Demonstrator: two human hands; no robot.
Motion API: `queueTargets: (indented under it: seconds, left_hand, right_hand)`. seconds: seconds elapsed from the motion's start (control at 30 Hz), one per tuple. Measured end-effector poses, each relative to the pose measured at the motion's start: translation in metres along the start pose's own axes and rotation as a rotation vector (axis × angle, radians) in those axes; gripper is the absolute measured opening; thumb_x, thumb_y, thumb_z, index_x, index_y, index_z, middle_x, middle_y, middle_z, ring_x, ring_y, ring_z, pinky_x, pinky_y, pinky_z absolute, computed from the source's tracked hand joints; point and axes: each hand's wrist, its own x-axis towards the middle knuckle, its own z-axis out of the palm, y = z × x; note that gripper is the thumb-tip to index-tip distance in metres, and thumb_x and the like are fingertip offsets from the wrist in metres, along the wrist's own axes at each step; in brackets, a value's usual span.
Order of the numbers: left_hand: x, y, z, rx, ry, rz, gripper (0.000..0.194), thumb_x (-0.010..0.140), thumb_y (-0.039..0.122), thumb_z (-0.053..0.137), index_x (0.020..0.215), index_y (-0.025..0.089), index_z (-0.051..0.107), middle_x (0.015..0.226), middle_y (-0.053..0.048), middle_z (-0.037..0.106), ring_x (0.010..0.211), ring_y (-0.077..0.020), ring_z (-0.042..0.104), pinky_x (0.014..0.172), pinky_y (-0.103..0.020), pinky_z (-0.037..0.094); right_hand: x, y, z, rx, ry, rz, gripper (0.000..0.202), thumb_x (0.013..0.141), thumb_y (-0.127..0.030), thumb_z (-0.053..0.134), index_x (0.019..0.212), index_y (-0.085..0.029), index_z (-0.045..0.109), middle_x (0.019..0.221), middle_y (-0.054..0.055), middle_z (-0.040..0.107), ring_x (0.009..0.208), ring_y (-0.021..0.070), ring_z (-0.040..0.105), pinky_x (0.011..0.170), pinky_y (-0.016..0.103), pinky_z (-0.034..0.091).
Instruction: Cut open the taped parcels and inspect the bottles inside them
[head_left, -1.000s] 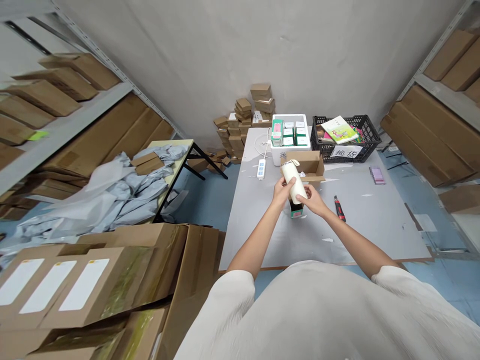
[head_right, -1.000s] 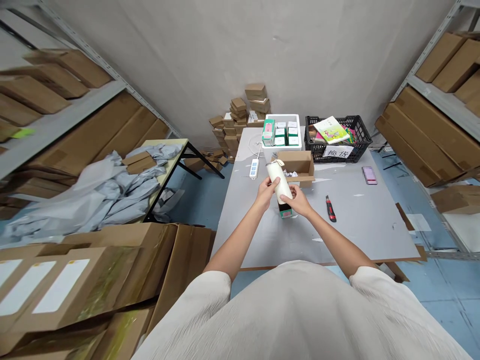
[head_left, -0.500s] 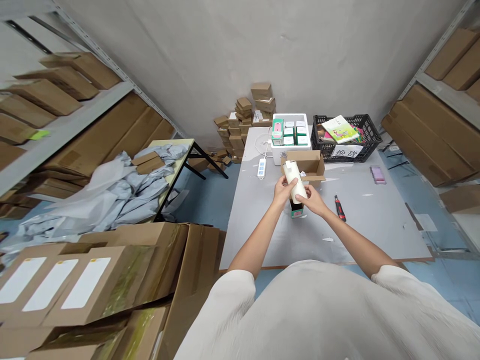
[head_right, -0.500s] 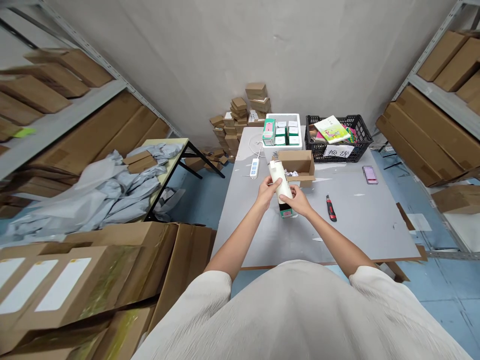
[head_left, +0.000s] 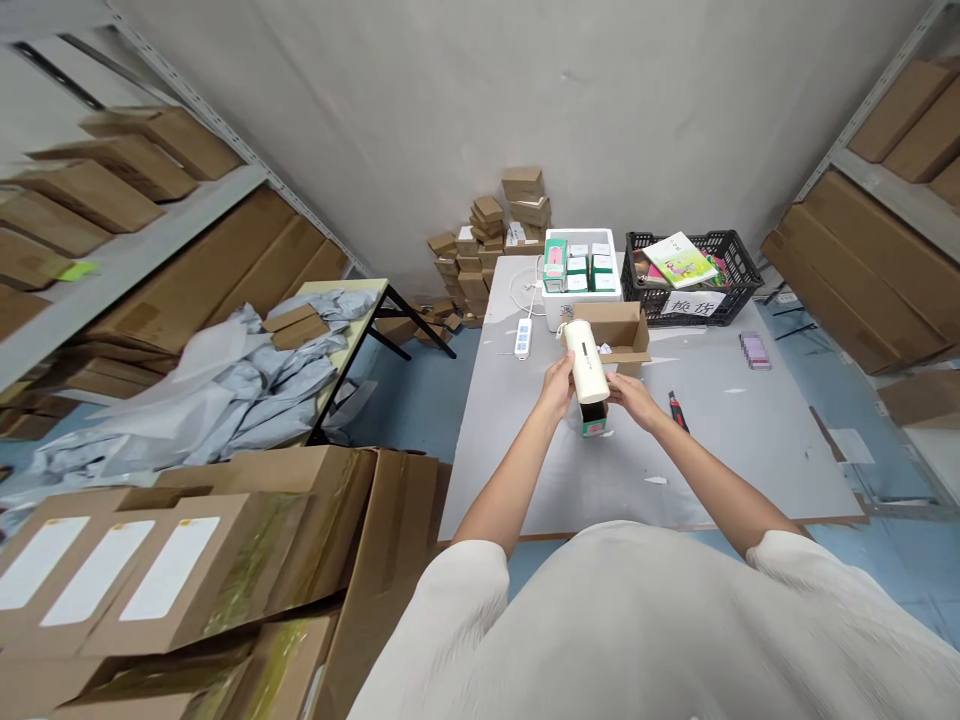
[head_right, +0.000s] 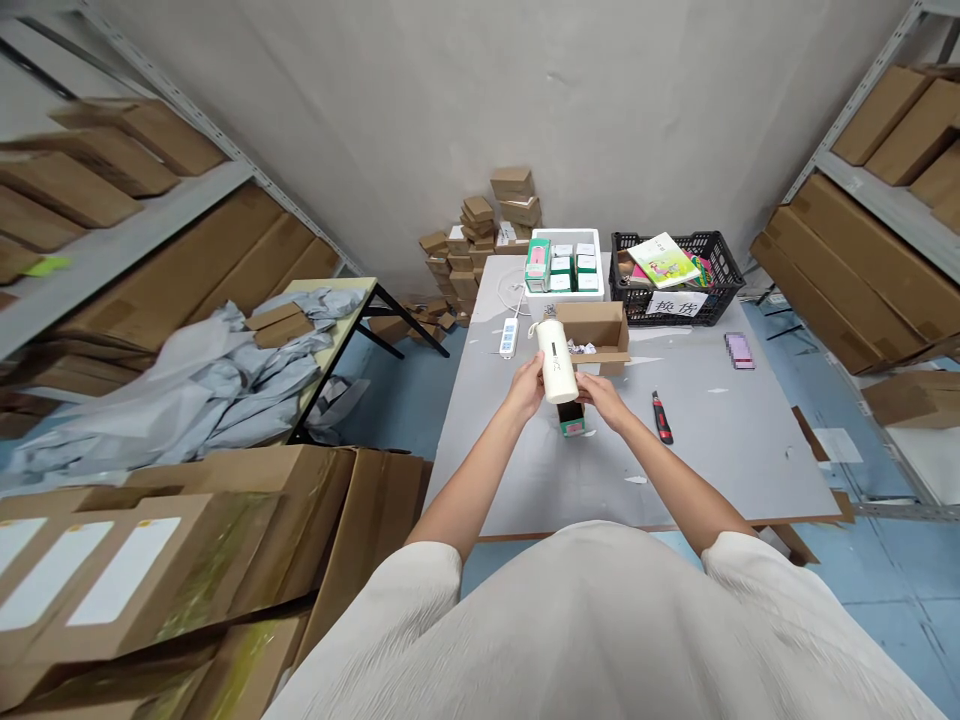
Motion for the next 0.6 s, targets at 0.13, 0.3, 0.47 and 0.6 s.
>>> queueTargets:
  seconds: [0.13, 0.3, 0.47, 0.6]
  left_hand:
    - [0.007, -0.002, -0.002, -0.043, 0.05, -0.071, 0.048, 0.09, 0.063, 0.081, 0.104, 0.017, 0.077, 0.1, -0.012, 0.081, 0.102, -0.0283, 0.077, 0.096, -0.043, 0.063]
    - [0.013, -0.007, -0.003, -0.072, 0.089, -0.125, 0.052, 0.091, 0.065, 0.079, 0.113, 0.018, 0.074, 0.103, -0.012, 0.08, 0.102, -0.0273, 0.077, 0.096, -0.043, 0.064]
    - [0.014, -0.008, -0.004, -0.111, 0.076, -0.155, 0.047, 0.093, 0.062, 0.079, 0.11, 0.019, 0.073, 0.103, -0.011, 0.079, 0.103, -0.0265, 0.076, 0.098, -0.043, 0.064]
    - [0.009, -0.007, -0.009, -0.167, -0.006, -0.117, 0.04, 0.091, 0.055, 0.083, 0.105, 0.019, 0.072, 0.102, -0.01, 0.079, 0.101, -0.025, 0.075, 0.094, -0.039, 0.063]
  right_hand:
    - [-0.001, -0.005, 0.0, 0.026, 0.003, -0.001, 0.072, 0.073, -0.079, 0.086, 0.117, -0.023, 0.083, 0.108, 0.009, 0.083, 0.109, 0.0296, 0.078, 0.108, 0.047, 0.059]
    - [-0.005, -0.012, 0.003, 0.03, 0.012, -0.012, 0.076, 0.07, -0.082, 0.087, 0.115, -0.022, 0.083, 0.101, 0.009, 0.084, 0.105, 0.0309, 0.079, 0.107, 0.049, 0.059]
    - [-0.007, -0.013, 0.002, 0.01, -0.01, -0.03, 0.073, 0.074, -0.08, 0.086, 0.118, -0.022, 0.084, 0.103, 0.01, 0.084, 0.105, 0.0306, 0.079, 0.106, 0.049, 0.059]
    - [-0.007, -0.012, -0.005, -0.023, -0.022, -0.045, 0.07, 0.076, -0.075, 0.087, 0.123, -0.024, 0.083, 0.108, 0.008, 0.083, 0.104, 0.028, 0.077, 0.105, 0.048, 0.059]
